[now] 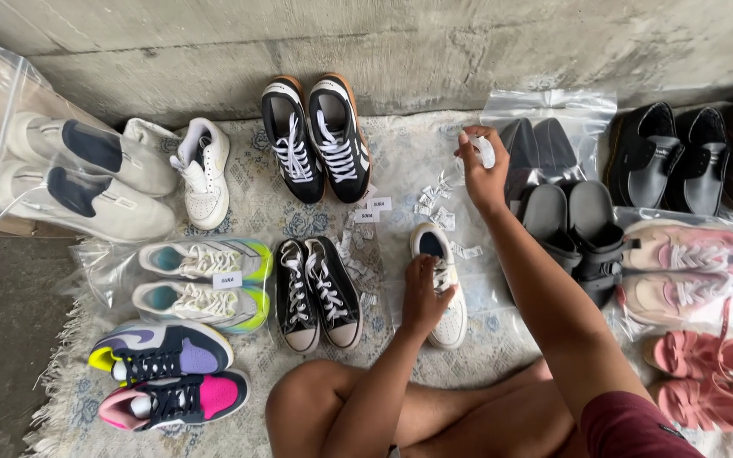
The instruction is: The person sits on a rug and cleans a white sneaker by spraying it with a liquid from a bottle and wiping it with their hands. They then place the shoe down and pick up a small white paper tag, which they insert into the shoe before continuing to wipe the exterior.
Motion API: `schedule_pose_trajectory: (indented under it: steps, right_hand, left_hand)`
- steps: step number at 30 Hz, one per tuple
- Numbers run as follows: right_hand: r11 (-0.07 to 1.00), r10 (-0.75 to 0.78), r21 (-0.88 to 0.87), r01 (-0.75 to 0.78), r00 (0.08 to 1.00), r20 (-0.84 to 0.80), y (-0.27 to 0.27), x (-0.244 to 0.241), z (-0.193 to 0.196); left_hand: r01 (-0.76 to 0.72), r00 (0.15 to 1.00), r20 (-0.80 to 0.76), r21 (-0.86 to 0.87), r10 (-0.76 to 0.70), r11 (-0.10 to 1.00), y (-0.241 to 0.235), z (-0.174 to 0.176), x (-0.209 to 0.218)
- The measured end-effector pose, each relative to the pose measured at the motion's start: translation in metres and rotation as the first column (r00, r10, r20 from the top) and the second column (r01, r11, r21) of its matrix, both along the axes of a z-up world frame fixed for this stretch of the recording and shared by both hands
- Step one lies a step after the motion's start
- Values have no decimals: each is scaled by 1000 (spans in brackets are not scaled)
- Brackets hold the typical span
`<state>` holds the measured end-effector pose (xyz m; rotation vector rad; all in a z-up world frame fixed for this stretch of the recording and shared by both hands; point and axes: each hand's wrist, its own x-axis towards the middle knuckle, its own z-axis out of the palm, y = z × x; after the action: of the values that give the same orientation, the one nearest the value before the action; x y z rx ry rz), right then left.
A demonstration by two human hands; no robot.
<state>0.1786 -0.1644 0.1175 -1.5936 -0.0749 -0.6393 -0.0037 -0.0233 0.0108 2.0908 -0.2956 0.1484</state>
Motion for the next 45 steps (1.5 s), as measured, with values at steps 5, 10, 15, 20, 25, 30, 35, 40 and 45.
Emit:
schedule_pose_trajectory:
  steps: [5, 10, 15, 20, 25, 30, 35, 40, 45]
  right_hand:
    - [999, 5, -46, -7, 999, -46, -9, -59, 15]
    - [998, 22, -53, -27, 995, -99, -8, -133, 19]
    - [991, 72, -93, -94, 973, -219, -2, -199, 24]
    - [995, 85, -28, -94, 966, -244, 11, -235, 10]
    - [997, 77, -9, -82, 963, -256, 15, -249, -19]
    - [969, 36, -239, -70, 989, -144, 5, -249, -36]
    - [955, -31, -297, -9, 991, -128, 1, -255, -19]
    - [937, 34, -328, -119, 967, -254, -27, -254, 6]
    - [919, 55, -350, -184, 936, -348, -54, -251, 32]
  left_hand:
    - [28, 999, -28, 21, -28, 999, 3, -8, -6]
    - [87, 993, -71, -31, -89, 996, 5, 5, -28]
    - [2, 995, -97, 254, 24, 967, -3, -10, -47]
    - [-57, 979, -158, 385, 127, 921, -12, -25, -66]
    - [-97, 956, -221, 387, 195, 917, -26, -67, -83]
    - [-139, 959, -186, 345, 213, 928, -31, -67, -76]
    - [-182, 929, -243, 352, 278, 918, -40, -38, -78]
    - [-290, 891, -226, 386, 394, 876, -48, -14, -80]
    - [-303, 910, -143, 414, 390, 858, -37, -34, -71]
